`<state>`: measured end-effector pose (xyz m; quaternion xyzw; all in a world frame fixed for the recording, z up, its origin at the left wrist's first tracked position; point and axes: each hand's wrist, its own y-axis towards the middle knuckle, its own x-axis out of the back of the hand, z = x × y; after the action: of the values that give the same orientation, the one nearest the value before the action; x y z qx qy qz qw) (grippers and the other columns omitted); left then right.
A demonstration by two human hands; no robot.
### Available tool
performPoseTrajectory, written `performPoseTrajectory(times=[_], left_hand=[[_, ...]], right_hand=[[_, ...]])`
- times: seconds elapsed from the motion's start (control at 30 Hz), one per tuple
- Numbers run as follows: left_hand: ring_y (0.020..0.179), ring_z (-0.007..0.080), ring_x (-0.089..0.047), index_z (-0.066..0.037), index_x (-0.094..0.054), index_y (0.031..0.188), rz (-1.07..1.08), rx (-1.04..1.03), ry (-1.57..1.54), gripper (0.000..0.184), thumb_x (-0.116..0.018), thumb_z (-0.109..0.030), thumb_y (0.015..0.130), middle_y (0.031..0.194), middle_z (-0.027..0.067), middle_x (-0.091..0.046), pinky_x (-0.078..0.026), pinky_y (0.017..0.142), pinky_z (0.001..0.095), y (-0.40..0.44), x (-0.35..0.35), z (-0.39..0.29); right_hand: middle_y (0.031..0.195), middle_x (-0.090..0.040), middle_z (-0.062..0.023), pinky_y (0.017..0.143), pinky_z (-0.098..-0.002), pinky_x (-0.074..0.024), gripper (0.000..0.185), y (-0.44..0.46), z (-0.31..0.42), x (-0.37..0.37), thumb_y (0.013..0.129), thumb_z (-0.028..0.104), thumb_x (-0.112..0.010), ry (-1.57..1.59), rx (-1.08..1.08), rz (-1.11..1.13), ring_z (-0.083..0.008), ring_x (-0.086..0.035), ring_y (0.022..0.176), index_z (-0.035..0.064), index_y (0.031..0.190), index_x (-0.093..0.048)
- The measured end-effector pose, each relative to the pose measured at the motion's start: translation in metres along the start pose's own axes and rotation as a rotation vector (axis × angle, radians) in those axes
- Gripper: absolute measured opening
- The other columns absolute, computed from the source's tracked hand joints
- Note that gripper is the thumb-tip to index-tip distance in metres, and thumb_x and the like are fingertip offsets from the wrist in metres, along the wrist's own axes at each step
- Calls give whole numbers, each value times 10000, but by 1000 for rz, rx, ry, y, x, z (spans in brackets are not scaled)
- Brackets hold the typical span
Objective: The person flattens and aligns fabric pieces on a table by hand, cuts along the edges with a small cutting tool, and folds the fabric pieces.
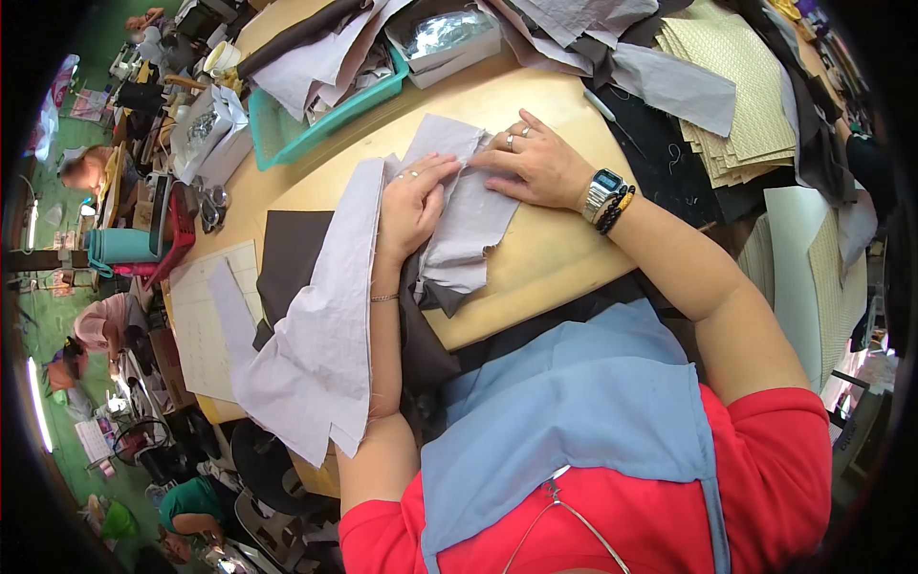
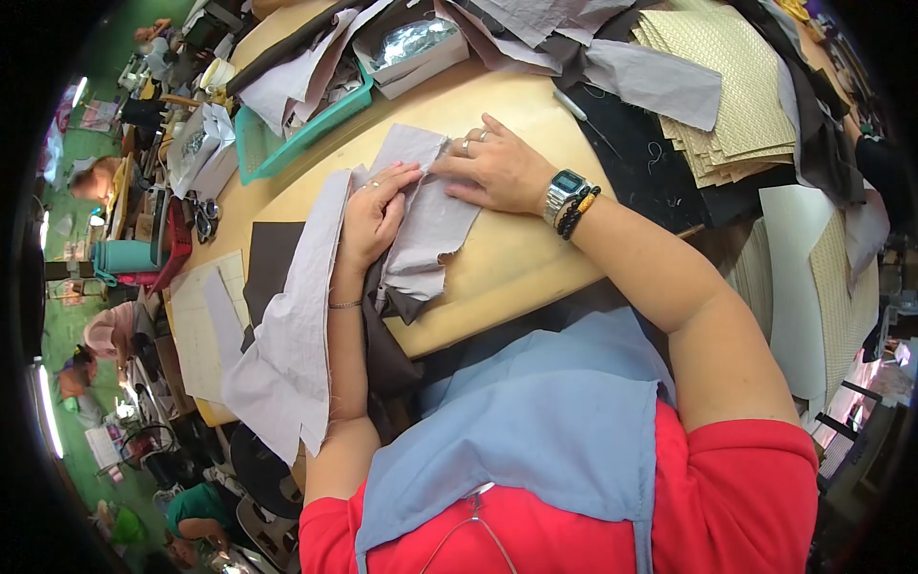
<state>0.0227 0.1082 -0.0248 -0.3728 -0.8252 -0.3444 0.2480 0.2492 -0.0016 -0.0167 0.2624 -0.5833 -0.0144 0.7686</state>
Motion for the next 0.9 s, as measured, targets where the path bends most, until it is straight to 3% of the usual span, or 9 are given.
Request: performPoseTrajectory(times=[0.1,0.3,0.7,0.9], left_hand=[[1201,359,-595,-50,-692,1128,2,0,-11,333,-541,-12,833,1205,163,-676,-444,1051,433,0,1,-1],[1221,360,-576,-54,-684,1154,16,-2,13,350,-570,-58,823,1243,162,-655,-439,1055,430,-2,3,-5],[1251,371,-545,-81,-648,1234,46,-10,42,426,-602,-118,812,1277,174,-628,-415,1074,449,-3,4,-6],[1237,383,-545,-100,-651,1242,75,-31,61,430,-600,-141,817,1285,179,-623,-412,1073,461,-1,6,-10]], right_hand=[[1094,-662,-13,1077,-552,-360,364,0,1,3,935,402,-617,1,1,31,-234,-615,1041,264,1272,-631],[1125,-664,-5,1071,-562,-368,353,-2,-2,-1,926,402,-631,45,14,-13,-235,-613,1048,244,1241,-651],[1149,-664,18,1070,-575,-374,286,-3,-2,-3,888,382,-688,85,-4,-44,-217,-612,1072,190,1100,-711],[1134,-661,11,1073,-581,-366,325,-1,-2,-1,878,339,-712,88,-10,-31,-221,-606,1060,192,1166,-692]])
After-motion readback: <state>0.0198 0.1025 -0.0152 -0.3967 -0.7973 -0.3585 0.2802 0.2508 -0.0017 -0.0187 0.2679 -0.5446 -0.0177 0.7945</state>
